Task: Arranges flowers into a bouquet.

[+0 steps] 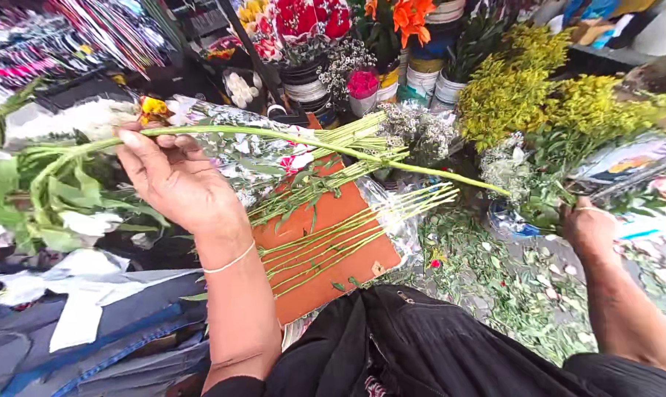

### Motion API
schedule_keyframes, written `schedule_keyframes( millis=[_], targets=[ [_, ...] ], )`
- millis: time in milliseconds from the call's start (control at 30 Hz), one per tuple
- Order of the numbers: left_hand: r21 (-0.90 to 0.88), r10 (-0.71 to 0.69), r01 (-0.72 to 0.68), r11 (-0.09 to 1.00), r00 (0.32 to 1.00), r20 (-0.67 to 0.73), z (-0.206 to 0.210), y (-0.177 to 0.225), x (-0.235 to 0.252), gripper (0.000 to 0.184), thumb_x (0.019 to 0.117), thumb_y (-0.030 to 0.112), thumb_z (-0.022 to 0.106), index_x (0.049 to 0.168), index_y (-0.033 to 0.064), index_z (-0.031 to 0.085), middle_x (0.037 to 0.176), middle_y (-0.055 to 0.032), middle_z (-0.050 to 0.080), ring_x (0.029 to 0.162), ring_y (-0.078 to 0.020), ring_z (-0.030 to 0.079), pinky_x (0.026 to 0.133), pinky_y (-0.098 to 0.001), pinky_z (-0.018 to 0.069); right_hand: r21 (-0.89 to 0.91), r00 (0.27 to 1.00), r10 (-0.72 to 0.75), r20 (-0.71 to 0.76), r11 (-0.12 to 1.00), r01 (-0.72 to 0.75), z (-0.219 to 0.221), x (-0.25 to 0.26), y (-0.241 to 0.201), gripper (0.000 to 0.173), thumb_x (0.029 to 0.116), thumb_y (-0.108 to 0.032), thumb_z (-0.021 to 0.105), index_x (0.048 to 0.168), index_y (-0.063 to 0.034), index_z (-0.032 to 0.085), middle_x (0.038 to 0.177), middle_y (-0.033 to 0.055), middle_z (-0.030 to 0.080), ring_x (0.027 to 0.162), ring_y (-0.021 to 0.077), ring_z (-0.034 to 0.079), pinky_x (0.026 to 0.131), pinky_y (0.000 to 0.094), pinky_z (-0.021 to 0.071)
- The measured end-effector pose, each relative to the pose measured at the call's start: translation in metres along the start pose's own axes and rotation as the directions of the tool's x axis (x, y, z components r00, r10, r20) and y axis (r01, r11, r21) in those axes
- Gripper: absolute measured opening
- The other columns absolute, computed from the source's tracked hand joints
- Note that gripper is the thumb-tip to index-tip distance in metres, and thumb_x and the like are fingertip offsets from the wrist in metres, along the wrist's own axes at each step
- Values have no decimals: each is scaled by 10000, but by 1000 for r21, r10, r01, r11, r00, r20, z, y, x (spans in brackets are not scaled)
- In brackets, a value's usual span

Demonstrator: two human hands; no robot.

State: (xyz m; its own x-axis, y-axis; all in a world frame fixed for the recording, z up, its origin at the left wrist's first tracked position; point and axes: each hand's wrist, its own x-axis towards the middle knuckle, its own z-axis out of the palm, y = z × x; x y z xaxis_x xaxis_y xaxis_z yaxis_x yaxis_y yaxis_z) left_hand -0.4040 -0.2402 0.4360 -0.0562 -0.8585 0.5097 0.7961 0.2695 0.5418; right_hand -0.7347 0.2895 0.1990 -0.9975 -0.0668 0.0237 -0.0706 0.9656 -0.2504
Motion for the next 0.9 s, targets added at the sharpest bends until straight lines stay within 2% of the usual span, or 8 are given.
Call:
schedule_keyframes(
  millis=[233,333,467,567,633,733,867,900],
  targets=[
    [9,-211,218,976,929,303,55,-32,-50,228,1110,114,362,1083,89,587,887,12,645,772,-61,655,752,-208,583,3,907,-2,421,1000,1,32,-35,54,1014,722,-386,938,1561,-134,426,1585,375,275,1407,614,326,1047,808,312],
    [-36,-244,278,960,894,376,86,-44,-68,222,1102,111,403,1075,67,619,901,-12,659,765,-65,657,716,-193,577,365,898,-430,94,854,371,-33,-62,-47,790,875,-589,700,1500,-142,519,1559,256,423,1425,496,391,1101,737,294],
    [-19,-301,341,940,853,426,108,-43,-93,174,1093,150,463,1129,102,626,956,5,663,811,-42,665,757,-170,573,781,614,-773,-158,282,557,-70,-126,-182,794,1001,-619,490,1581,-90,372,1604,91,424,1479,191,402,1220,410,359],
    [19,-317,339,941,858,405,103,-48,-100,182,1094,176,469,1145,109,631,963,6,656,731,-15,605,674,-136,521,878,629,-727,-274,77,472,-49,-161,-235,506,1076,-312,509,1493,-27,467,1205,63,663,952,86,667,815,252,585],
    [184,-309,251,950,832,460,89,-54,-100,249,1113,215,412,1225,102,604,1012,-3,679,610,22,507,539,-114,425,867,679,-635,-369,28,497,-39,-163,-244,330,1075,-142,490,1360,-9,590,962,-1,660,711,4,564,631,179,498],
    [525,-359,-106,844,615,702,57,-61,-136,301,1084,160,463,1194,-38,661,938,-75,733,668,-107,638,649,-306,551,733,624,-628,-465,122,669,-38,-147,-235,299,1077,-153,490,1279,-9,657,964,27,675,784,3,584,732,188,509],
    [453,-594,-457,766,-231,771,7,-59,-220,177,1010,93,585,995,16,744,857,-163,728,881,-352,715,807,-547,537,530,503,-735,-455,230,816,-57,-123,-222,352,1077,-184,485,1245,80,646,900,169,657,750,106,594,714,269,510],
    [501,-633,-409,763,-313,708,-5,-60,-226,201,1028,134,583,1028,21,749,912,-170,731,937,-354,705,856,-547,523,505,464,-780,-420,224,834,-61,-113,-219,361,1084,-194,466,1249,81,632,888,137,644,740,67,583,702,239,506]
  ],
)
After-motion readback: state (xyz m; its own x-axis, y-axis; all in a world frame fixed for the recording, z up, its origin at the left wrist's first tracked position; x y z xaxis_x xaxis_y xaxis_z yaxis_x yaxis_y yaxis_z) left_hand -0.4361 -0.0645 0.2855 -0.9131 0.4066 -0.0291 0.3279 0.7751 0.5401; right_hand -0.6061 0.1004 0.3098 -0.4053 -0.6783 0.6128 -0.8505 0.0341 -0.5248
